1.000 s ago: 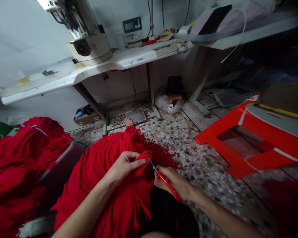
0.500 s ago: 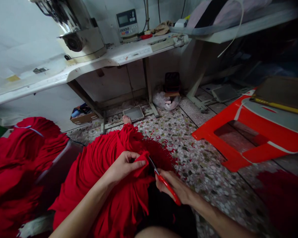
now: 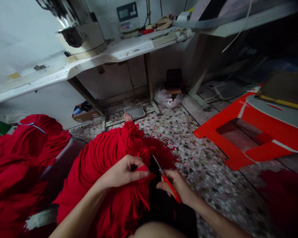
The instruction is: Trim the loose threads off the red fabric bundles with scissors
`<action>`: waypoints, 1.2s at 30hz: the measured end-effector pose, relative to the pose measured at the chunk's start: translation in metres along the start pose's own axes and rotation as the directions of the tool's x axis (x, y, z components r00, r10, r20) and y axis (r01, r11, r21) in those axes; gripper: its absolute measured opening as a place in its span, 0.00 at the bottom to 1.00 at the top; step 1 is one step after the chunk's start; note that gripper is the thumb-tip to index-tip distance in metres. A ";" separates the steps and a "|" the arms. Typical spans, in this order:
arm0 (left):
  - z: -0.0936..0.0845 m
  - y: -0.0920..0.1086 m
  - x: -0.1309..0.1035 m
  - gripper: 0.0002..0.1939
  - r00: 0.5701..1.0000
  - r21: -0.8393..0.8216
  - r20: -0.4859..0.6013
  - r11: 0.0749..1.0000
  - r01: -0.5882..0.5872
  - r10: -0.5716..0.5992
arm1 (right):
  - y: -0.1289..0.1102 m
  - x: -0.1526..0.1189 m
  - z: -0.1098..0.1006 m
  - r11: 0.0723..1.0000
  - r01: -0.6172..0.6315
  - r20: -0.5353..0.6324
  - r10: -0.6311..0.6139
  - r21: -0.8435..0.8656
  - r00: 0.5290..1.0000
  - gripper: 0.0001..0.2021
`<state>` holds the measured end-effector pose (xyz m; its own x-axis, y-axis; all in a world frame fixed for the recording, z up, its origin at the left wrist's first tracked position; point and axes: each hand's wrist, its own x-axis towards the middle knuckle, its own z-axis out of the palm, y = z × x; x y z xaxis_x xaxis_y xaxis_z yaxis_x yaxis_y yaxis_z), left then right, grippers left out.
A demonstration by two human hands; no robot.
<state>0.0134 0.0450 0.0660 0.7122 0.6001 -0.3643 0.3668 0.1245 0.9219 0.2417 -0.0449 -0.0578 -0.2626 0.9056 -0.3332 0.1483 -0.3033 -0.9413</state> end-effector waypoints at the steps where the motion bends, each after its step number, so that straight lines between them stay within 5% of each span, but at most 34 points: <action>1: -0.002 0.002 -0.007 0.17 0.994 -0.027 0.108 0.999 0.039 -0.036 | 0.007 -0.001 -0.001 1.000 -0.021 -0.006 0.021 0.012 1.000 0.26; 3: -0.008 0.002 -0.021 0.19 0.954 -0.085 0.271 0.984 0.158 -0.129 | 0.021 0.000 -0.002 0.998 -0.066 -0.017 0.066 0.023 0.998 0.27; 4: -0.013 0.000 -0.026 0.20 0.951 -0.107 0.262 0.975 0.197 -0.164 | 0.026 0.002 -0.003 0.996 -0.083 -0.023 0.084 0.025 0.996 0.27; 5: -0.018 -0.002 -0.030 0.21 0.969 -0.117 0.169 0.972 0.203 -0.182 | 0.030 0.004 -0.004 0.995 -0.094 -0.028 0.095 0.028 0.995 0.28; 7: -0.033 -0.010 -0.035 0.20 0.966 -0.062 -0.215 0.989 0.132 -0.142 | 0.031 0.010 -0.005 0.994 -0.099 -0.029 0.100 0.037 0.995 0.28; 9: -0.049 -0.021 -0.034 0.20 0.832 0.058 -0.552 0.992 0.111 -0.061 | 0.027 0.015 -0.005 0.995 -0.092 -0.028 0.093 0.046 0.995 0.29; 11: -0.062 -0.034 -0.030 0.19 0.744 0.124 -0.666 0.975 0.183 -0.055 | 0.020 0.020 -0.004 0.995 -0.089 -0.019 0.090 0.045 0.996 0.28; 16: -0.071 -0.065 -0.012 0.22 0.776 -0.004 -0.592 0.964 0.265 -0.216 | 0.019 0.028 0.003 0.996 -0.084 0.001 0.084 0.035 0.996 0.27; 20: -0.073 -0.074 -0.004 0.22 0.738 -0.066 -0.658 0.988 0.143 -0.150 | 0.030 0.032 0.004 0.996 -0.078 0.017 0.077 0.041 0.997 0.26; 25: -0.071 -0.062 -0.009 0.20 0.707 -0.100 -0.707 0.990 -0.095 -0.003 | 0.032 0.035 -0.004 0.996 -0.070 -0.033 0.072 0.054 0.997 0.26; 32: -0.043 -0.028 -0.010 0.17 0.841 -0.249 -0.539 0.948 -0.197 0.033 | 0.002 0.037 -0.012 0.993 0.048 -0.087 -0.038 0.109 0.995 0.25; 36: -0.033 -0.018 -0.002 0.17 0.870 -0.201 -0.489 0.963 -0.181 0.062 | -0.019 0.034 -0.008 0.993 0.089 -0.086 -0.082 0.081 0.993 0.23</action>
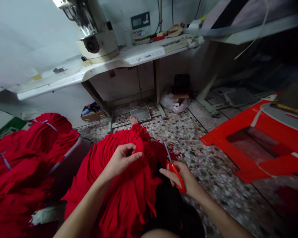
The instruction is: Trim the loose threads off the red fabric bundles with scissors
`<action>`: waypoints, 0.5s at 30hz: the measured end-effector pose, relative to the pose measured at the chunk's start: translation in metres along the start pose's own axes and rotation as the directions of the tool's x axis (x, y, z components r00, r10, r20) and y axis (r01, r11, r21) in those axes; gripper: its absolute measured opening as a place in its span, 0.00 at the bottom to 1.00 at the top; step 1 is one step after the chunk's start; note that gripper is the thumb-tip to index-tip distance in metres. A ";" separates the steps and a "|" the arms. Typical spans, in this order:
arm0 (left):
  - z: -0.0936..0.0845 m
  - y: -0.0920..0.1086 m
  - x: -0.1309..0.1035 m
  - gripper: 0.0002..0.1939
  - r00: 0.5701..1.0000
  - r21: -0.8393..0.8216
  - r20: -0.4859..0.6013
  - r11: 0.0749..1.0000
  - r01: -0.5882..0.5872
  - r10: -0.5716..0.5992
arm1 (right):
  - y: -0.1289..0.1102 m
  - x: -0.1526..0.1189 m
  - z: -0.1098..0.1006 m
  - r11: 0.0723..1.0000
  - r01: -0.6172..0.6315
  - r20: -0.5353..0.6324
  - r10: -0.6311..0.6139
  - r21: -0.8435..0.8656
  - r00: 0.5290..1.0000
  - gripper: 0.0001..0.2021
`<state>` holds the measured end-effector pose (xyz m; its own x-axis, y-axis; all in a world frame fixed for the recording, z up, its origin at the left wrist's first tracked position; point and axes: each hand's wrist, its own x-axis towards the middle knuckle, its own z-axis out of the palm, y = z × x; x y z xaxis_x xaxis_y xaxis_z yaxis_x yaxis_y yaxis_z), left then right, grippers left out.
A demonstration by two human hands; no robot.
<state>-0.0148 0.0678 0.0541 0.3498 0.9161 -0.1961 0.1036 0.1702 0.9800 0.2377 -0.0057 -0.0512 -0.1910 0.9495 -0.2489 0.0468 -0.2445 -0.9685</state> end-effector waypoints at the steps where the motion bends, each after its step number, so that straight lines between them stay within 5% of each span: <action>1: 0.002 0.000 0.001 0.18 1.000 0.017 -0.001 1.000 0.009 -0.009 | -0.004 -0.001 0.001 1.000 0.008 0.005 -0.008 -0.012 1.000 0.23; 8: 0.014 -0.005 -0.003 0.17 0.994 0.080 0.099 0.996 0.045 -0.053 | -0.016 0.001 0.001 0.988 0.056 0.024 -0.060 0.141 0.998 0.23; 15: 0.027 0.012 -0.007 0.16 0.980 0.074 0.150 0.990 0.119 -0.129 | -0.045 0.012 0.008 0.971 0.129 0.015 -0.135 0.203 0.991 0.26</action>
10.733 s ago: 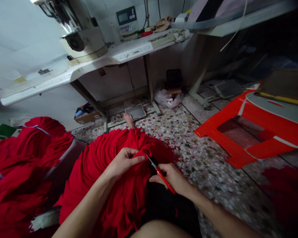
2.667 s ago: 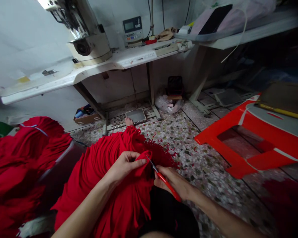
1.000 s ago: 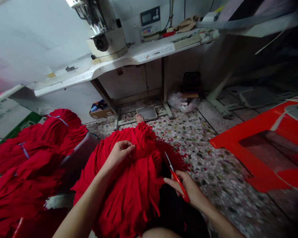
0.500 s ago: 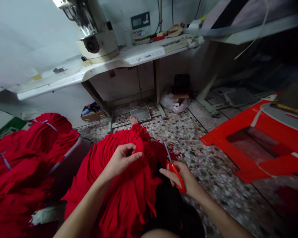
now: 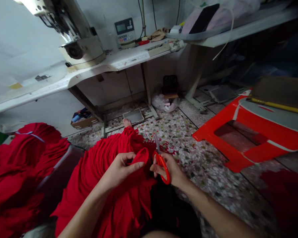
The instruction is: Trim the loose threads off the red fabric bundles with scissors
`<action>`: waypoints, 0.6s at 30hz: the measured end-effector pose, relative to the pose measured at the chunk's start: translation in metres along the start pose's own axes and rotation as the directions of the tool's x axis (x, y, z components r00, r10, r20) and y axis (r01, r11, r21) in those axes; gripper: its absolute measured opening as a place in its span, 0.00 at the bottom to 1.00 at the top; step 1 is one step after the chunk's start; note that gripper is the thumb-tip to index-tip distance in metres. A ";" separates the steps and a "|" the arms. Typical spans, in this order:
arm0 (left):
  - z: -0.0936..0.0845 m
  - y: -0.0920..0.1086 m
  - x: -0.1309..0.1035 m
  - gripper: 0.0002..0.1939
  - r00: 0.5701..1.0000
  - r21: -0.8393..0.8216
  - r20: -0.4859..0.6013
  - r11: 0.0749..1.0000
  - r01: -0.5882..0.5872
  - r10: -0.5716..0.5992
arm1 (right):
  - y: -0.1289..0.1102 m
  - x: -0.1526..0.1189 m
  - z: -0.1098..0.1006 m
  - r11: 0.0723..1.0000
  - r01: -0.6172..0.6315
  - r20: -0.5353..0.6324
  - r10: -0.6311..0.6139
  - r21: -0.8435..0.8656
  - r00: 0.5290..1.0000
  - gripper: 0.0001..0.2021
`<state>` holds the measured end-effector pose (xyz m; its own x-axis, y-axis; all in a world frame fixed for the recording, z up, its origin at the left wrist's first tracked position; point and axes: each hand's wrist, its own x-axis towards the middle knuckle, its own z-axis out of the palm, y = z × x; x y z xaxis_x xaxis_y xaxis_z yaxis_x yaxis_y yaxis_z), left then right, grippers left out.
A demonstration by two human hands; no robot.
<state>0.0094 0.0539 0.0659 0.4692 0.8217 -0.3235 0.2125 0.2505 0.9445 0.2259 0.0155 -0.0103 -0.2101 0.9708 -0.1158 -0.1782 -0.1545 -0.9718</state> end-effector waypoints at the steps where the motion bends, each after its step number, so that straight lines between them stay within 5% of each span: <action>1: 0.000 0.003 0.001 0.17 1.000 -0.024 -0.021 1.000 0.019 -0.019 | -0.001 -0.001 0.000 1.000 -0.004 0.027 0.005 -0.010 1.000 0.26; 9: -0.005 -0.002 0.005 0.20 0.987 -0.133 -0.115 0.986 0.099 -0.115 | 0.022 -0.031 -0.016 0.889 0.101 0.206 -0.008 -0.447 0.979 0.17; 18: -0.003 -0.009 0.007 0.20 0.998 0.007 -0.051 0.999 0.036 -0.036 | 0.013 -0.028 -0.007 0.880 0.128 0.261 -0.005 -0.458 0.965 0.17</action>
<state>0.0081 0.0587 0.0556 0.4166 0.8375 -0.3537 0.2355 0.2764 0.9317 0.2363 -0.0119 -0.0216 -0.4526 0.8901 -0.0535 0.2568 0.0727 -0.9637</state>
